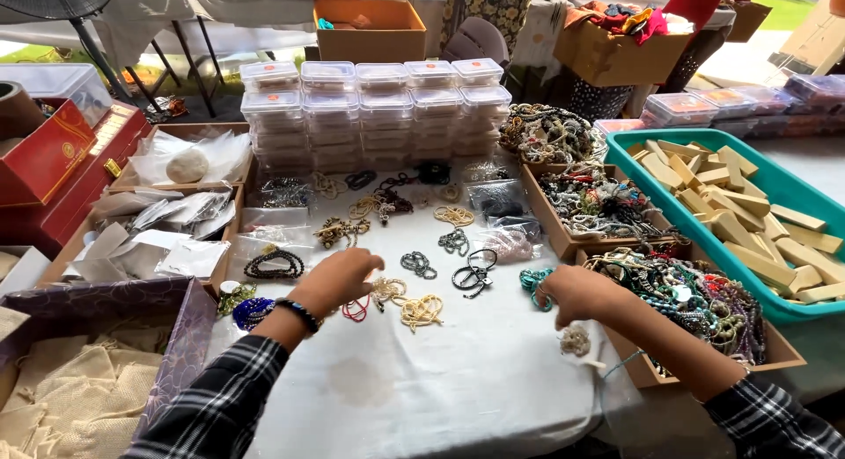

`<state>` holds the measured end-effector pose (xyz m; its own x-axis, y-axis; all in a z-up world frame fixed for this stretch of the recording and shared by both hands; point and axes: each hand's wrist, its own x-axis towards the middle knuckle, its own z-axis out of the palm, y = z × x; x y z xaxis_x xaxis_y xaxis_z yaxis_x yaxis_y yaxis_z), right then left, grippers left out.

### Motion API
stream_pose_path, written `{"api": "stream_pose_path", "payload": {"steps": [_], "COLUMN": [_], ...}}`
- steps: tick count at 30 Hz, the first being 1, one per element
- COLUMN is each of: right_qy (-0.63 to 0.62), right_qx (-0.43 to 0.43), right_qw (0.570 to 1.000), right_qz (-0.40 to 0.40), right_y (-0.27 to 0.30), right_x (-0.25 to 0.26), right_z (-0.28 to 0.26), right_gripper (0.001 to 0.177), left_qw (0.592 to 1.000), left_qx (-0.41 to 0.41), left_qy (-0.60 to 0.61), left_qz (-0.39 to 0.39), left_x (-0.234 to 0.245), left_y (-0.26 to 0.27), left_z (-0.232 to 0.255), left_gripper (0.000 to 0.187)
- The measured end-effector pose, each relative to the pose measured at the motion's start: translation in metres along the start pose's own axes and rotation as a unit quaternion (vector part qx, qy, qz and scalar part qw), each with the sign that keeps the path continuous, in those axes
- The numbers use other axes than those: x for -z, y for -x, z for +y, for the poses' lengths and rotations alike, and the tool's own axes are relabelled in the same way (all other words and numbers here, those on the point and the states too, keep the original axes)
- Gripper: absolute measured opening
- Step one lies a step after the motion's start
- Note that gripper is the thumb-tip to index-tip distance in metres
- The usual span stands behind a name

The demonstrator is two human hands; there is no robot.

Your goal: Sorting and inspecting various jewelry items such as necklaces and bracelets on a table.

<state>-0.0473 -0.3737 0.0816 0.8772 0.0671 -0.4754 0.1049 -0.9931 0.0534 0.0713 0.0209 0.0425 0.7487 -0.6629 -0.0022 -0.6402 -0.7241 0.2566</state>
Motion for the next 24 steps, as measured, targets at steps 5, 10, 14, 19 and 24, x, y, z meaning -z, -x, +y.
{"api": "stream_pose_path", "payload": {"steps": [5, 10, 14, 19, 24], "right_qy": [-0.033, -0.025, -0.040, -0.125, -0.159], "right_qx": [0.057, 0.129, 0.100, 0.150, 0.231], "right_qw": [0.996, 0.989, 0.993, 0.967, 0.939], "right_qz": [0.067, 0.073, 0.053, 0.162, 0.197], "right_y": [-0.017, -0.025, -0.023, -0.058, -0.072], "right_x": [0.021, 0.013, 0.015, 0.010, -0.007], "right_z": [-0.049, -0.063, -0.058, -0.066, -0.118], "right_gripper": [0.053, 0.052, 0.045, 0.036, 0.039], "left_qw": [0.987, 0.987, 0.986, 0.987, 0.994], "left_qx": [-0.065, -0.030, -0.037, -0.098, -0.097], "left_qy": [0.042, -0.066, -0.062, -0.022, -0.050], "left_qz": [0.139, 0.143, 0.149, 0.123, 0.022], "left_x": [-0.044, -0.097, -0.087, -0.060, -0.012], "left_y": [-0.048, -0.097, -0.097, -0.067, 0.011], "left_z": [0.031, 0.033, 0.031, 0.021, 0.013], "left_gripper": [0.048, 0.018, 0.010, 0.006, 0.004]}}
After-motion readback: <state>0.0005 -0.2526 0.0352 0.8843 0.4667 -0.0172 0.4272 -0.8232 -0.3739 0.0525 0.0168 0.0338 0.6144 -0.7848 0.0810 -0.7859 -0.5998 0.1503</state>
